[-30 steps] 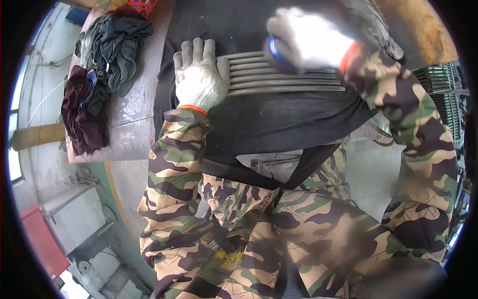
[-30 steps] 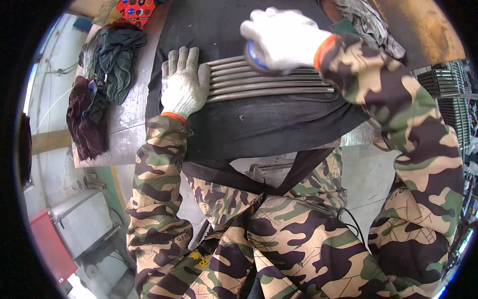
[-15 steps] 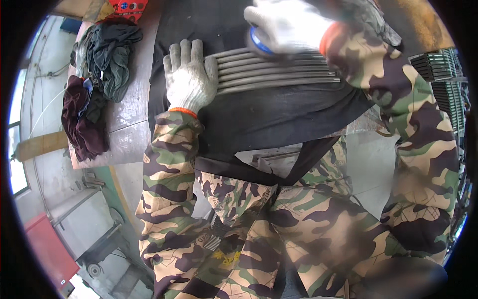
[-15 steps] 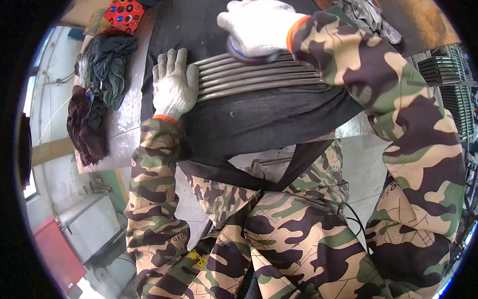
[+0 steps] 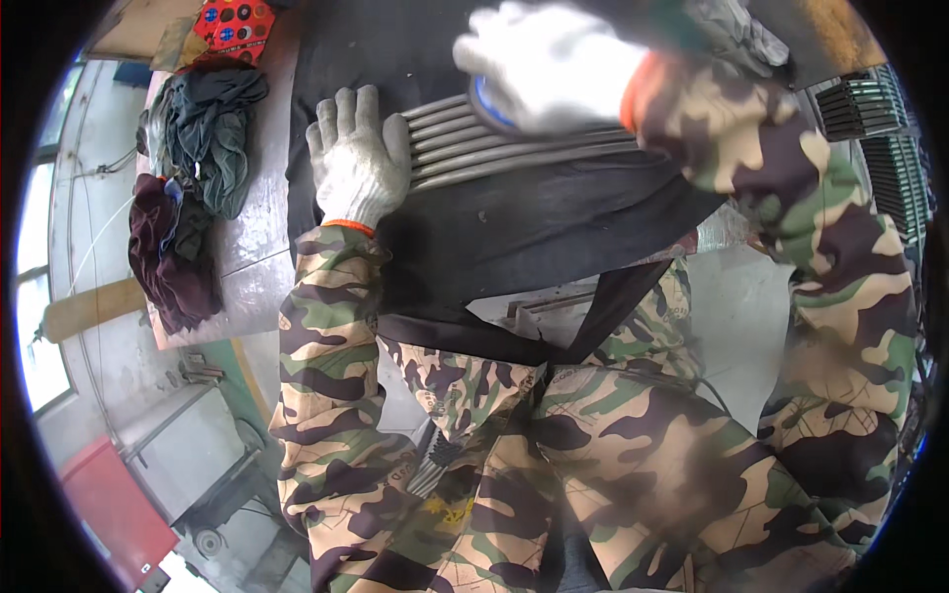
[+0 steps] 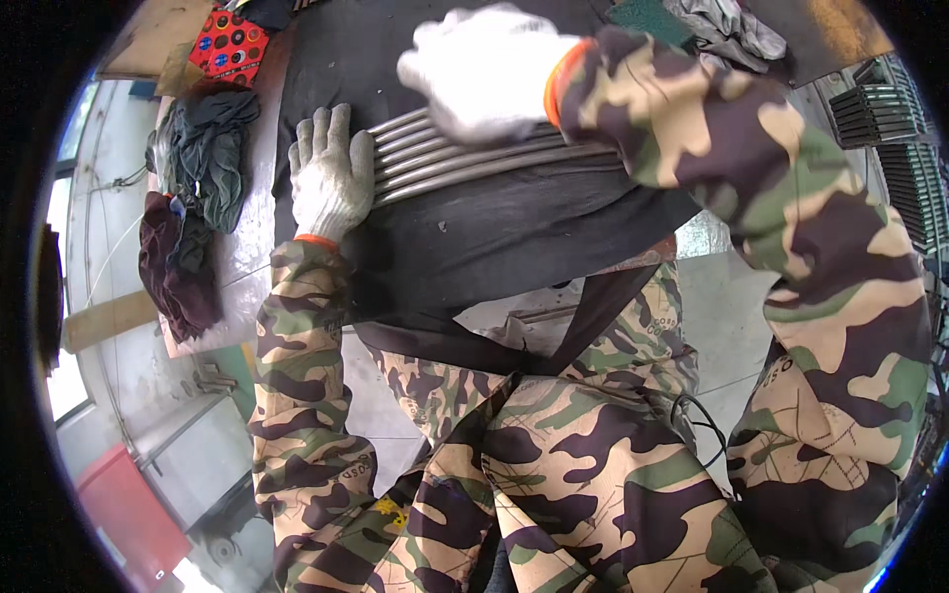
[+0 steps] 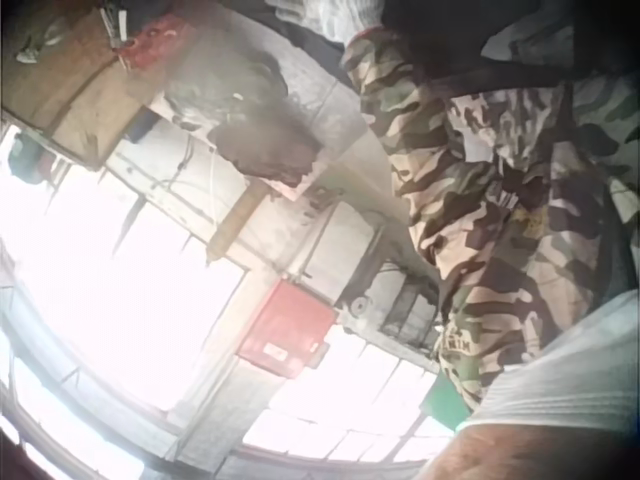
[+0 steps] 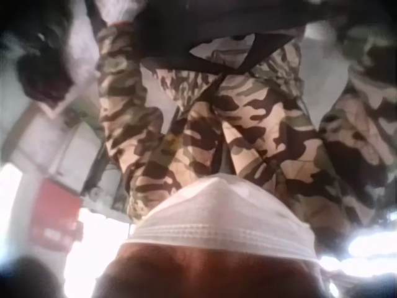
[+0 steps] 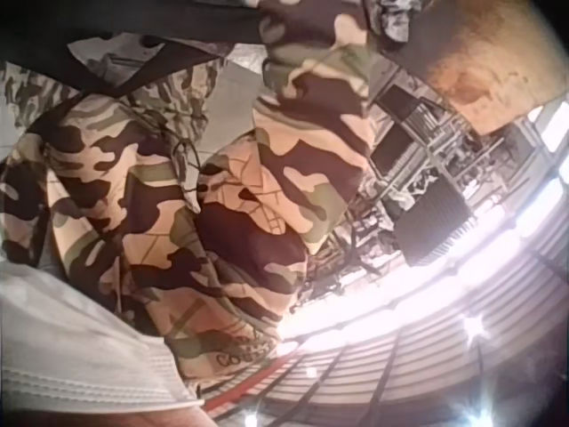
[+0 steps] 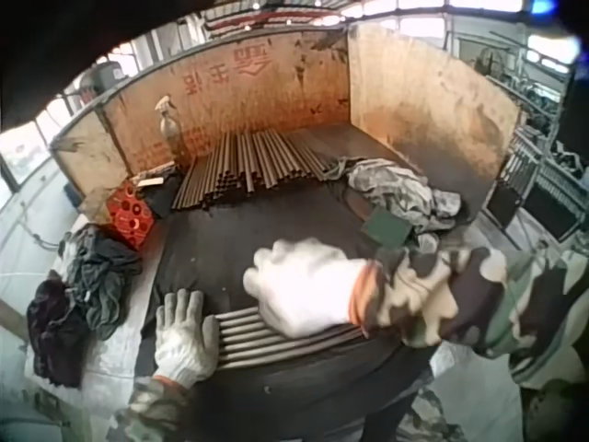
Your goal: Sanding the surface of a bundle of metal rods using a handheld power sander
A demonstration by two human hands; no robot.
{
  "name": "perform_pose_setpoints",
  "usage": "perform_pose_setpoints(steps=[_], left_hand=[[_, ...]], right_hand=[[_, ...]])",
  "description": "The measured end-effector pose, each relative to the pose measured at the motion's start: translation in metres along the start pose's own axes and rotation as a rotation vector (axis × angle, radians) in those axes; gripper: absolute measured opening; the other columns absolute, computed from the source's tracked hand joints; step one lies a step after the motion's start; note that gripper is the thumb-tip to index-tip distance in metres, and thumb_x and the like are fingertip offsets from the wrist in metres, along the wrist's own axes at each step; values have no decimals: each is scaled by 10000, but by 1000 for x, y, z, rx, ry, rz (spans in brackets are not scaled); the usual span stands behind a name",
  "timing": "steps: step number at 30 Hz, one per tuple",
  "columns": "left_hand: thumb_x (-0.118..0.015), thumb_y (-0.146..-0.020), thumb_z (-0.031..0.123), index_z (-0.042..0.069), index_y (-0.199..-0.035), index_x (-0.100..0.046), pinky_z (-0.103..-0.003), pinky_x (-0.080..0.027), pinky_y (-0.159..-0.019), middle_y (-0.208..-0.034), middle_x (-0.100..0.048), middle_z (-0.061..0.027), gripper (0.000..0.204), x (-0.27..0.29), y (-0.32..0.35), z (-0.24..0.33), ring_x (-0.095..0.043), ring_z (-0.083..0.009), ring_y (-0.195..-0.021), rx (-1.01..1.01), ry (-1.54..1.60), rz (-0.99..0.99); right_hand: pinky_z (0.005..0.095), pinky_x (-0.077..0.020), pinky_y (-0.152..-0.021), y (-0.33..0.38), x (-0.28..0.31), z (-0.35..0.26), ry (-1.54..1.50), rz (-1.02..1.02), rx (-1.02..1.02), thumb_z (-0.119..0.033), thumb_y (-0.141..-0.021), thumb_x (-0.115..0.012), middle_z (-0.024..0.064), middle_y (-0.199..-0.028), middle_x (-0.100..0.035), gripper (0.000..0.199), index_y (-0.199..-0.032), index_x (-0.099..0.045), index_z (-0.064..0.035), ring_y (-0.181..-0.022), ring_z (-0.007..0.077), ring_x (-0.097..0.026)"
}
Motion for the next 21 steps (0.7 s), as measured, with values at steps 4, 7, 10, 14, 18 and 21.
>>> perform_pose_setpoints(steps=[4, 7, 10, 14, 18, 21], left_hand=[[-478, -1080, 403, 35, -1535, -519, -585, -278, -1259, -1596, -491, -259, 587, 2, -17, 20, -388, -489, -1513, -82, 66, 37], [-549, -1005, 339, -7, -1385, -570, -562, -385, -1128, -1356, -592, -226, 514, 0, -14, 49, -512, -459, -1322, -214, 65, 275], [-567, -995, 328, -13, -1385, -566, -579, -363, -1147, -1382, -573, -242, 518, -2, 13, 38, -492, -470, -1353, -184, 46, 261], [-590, -983, 322, -6, -1368, -581, -568, -374, -1128, -1362, -582, -228, 506, 4, 42, 11, -498, -453, -1338, -132, -69, 265], [-598, -979, 341, 7, -1326, -600, -534, -396, -1095, -1291, -597, -185, 481, -5, 2, 48, -525, -406, -1284, -180, 71, 282], [-600, -975, 350, 12, -1336, -599, -532, -397, -1096, -1302, -595, -191, 495, -10, -7, 26, -522, -404, -1289, -100, 20, 230]], right_hand=[[529, -594, -886, 24, 30, 20, -8, -75, -33, -230, -911, -615, 214, -1139, -695, 289, -1104, -711, -38, -1083, 404, -696], [545, -599, -822, 40, 43, 62, 94, 2, -138, -244, -890, -621, 230, -1031, -712, 267, -1001, -715, -19, -992, 422, -712], [529, -595, -712, 51, 20, 74, 142, 198, 29, -241, -882, -668, 193, -929, -675, 199, -926, -679, -46, -865, 396, -699], [506, -598, -896, 58, -14, 41, 96, 45, 55, -221, -950, -648, 171, -1181, -652, 280, -1202, -658, -99, -1130, 367, -683], [489, -585, -821, 96, 9, 72, 184, 107, -45, -243, -936, -690, 164, -1086, -597, 318, -1189, -602, -72, -1021, 366, -649], [511, -602, -694, 81, 21, 53, 117, 99, 45, -244, -882, -688, 182, -923, -666, 192, -945, -666, -63, -848, 389, -699]])
Point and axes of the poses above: each hand's wrist, its own y-axis away from the middle knuckle, its own x-axis out of the back of the hand, z = x × y, the point moved 6 cm from there along -y, towards the middle knuckle
